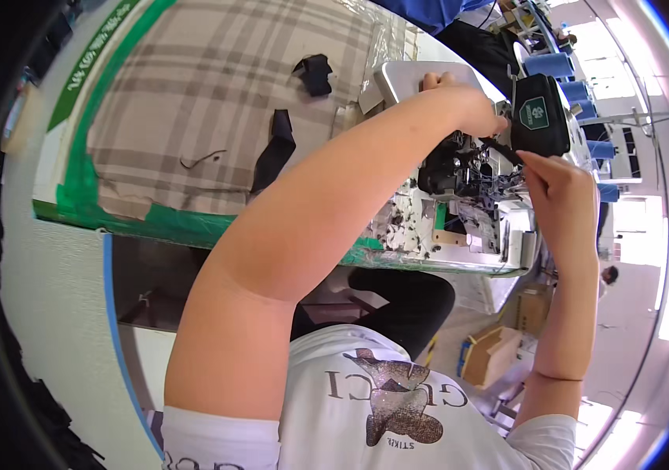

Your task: Threading and adjusting the internal components of an industrial sewing machine using tweezers.

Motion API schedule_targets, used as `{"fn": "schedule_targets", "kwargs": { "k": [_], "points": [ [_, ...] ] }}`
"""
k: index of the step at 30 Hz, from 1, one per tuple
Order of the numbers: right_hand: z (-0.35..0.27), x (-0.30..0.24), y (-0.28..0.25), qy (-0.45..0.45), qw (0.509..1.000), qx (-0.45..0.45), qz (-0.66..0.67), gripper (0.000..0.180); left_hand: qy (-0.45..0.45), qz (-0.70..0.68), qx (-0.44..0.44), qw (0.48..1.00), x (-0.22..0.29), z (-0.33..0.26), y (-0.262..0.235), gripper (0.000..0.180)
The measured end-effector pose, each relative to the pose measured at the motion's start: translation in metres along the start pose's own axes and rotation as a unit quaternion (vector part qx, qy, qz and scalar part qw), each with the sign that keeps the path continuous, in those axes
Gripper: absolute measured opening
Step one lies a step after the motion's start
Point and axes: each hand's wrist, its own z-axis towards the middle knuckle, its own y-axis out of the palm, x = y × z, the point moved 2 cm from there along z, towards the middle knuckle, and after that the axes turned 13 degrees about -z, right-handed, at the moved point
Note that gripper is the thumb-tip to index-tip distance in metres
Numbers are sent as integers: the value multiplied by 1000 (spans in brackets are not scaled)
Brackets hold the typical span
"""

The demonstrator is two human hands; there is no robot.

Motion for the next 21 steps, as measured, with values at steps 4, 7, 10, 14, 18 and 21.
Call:
{"fn": "schedule_targets", "kwargs": {
  "k": [4, 7, 10, 14, 18, 21],
  "points": [
    [8, -19, -8, -91, 975, -204, 16, 8, -7, -11, -1, 1000, 5, -1, -2, 54],
    [19, -44, -14, -81, 994, -55, -51, 10, 0, -11, -6, 1000, -4, -5, -7, 55],
    [27, -43, -15, -106, 979, -167, -49, 8, 6, -6, 1, 1000, -5, -6, -6, 59],
    [18, -40, -18, -107, 987, -117, -11, 16, 2, -7, 5, 1000, -1, -3, -5, 62],
    [4, -16, -18, 60, 992, -93, 59, 18, 29, -2, 38, 999, -8, -8, -3, 62],
    [-31, 4, -17, 157, 983, -27, 89, 19, 81, 27, 86, 993, -3, -16, 4, 56]
  ]
}}
